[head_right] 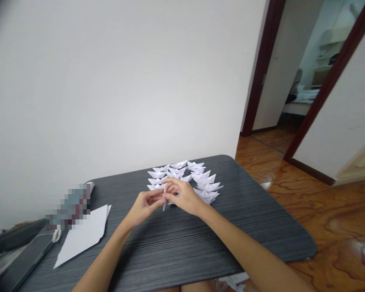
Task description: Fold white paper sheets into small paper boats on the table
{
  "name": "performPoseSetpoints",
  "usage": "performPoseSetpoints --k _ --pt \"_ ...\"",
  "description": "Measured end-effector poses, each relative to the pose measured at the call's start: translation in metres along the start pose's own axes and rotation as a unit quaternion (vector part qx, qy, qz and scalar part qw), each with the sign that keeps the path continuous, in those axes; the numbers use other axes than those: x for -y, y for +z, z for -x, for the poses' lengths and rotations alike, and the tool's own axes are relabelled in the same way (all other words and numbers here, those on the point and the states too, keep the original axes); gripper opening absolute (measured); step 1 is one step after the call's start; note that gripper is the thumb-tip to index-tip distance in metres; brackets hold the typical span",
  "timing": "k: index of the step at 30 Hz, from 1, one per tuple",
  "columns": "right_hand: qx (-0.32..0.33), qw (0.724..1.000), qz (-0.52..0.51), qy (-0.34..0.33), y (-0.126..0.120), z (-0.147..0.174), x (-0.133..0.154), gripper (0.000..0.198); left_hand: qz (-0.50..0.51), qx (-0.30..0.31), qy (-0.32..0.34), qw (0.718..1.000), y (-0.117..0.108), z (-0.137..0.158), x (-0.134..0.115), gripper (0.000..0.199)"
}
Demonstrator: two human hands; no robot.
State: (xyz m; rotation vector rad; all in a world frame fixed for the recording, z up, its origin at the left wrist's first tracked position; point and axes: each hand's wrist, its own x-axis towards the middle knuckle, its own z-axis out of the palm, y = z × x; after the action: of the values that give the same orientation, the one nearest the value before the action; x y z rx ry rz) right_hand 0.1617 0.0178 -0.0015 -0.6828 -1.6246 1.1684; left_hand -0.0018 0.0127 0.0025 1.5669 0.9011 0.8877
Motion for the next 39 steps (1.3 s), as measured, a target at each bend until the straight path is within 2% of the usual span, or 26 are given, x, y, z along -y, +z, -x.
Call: performPoseSetpoints --k 4,9,14,18,22,29,32,35,39 --pt "-0.002 1.0 0.014 0.008 -0.001 -0.001 -0.001 0.032 0.002 -0.037 0.005 0.999 0.001 0.001 -0.002 0.042" --pt "0.003 0.994 0.087 -0.058 -0.003 -0.001 0.002 0.022 0.005 -0.067 0.017 0.998 0.002 0.0 -0.007 0.037" --pt "-0.051 0.975 0.192 -0.098 0.004 0.002 0.005 0.03 -0.05 -0.115 0.074 0.989 0.005 0.001 0.0 0.034" --pt "-0.082 0.965 0.225 -0.108 0.009 0.004 0.002 0.036 -0.065 -0.121 0.11 0.984 0.01 0.001 0.006 0.035" --pt "-0.088 0.971 0.192 -0.108 0.007 0.004 0.001 0.034 -0.041 -0.13 0.094 0.986 0.011 0.001 0.002 0.037" --pt "-0.036 0.982 0.149 -0.114 -0.001 0.002 0.011 0.027 0.06 -0.145 0.049 0.986 0.003 0.001 -0.004 0.031" --pt "-0.049 0.987 0.119 -0.096 -0.001 0.001 0.006 0.019 0.1 -0.143 0.042 0.984 0.004 0.001 -0.004 0.029" --pt "-0.064 0.994 0.059 -0.062 0.002 -0.001 -0.001 0.015 0.079 -0.158 0.028 0.984 0.008 0.001 -0.006 0.032" --pt "-0.091 0.995 -0.012 -0.024 0.003 -0.003 -0.005 0.039 0.068 -0.175 0.024 0.982 0.014 -0.001 -0.009 0.05"
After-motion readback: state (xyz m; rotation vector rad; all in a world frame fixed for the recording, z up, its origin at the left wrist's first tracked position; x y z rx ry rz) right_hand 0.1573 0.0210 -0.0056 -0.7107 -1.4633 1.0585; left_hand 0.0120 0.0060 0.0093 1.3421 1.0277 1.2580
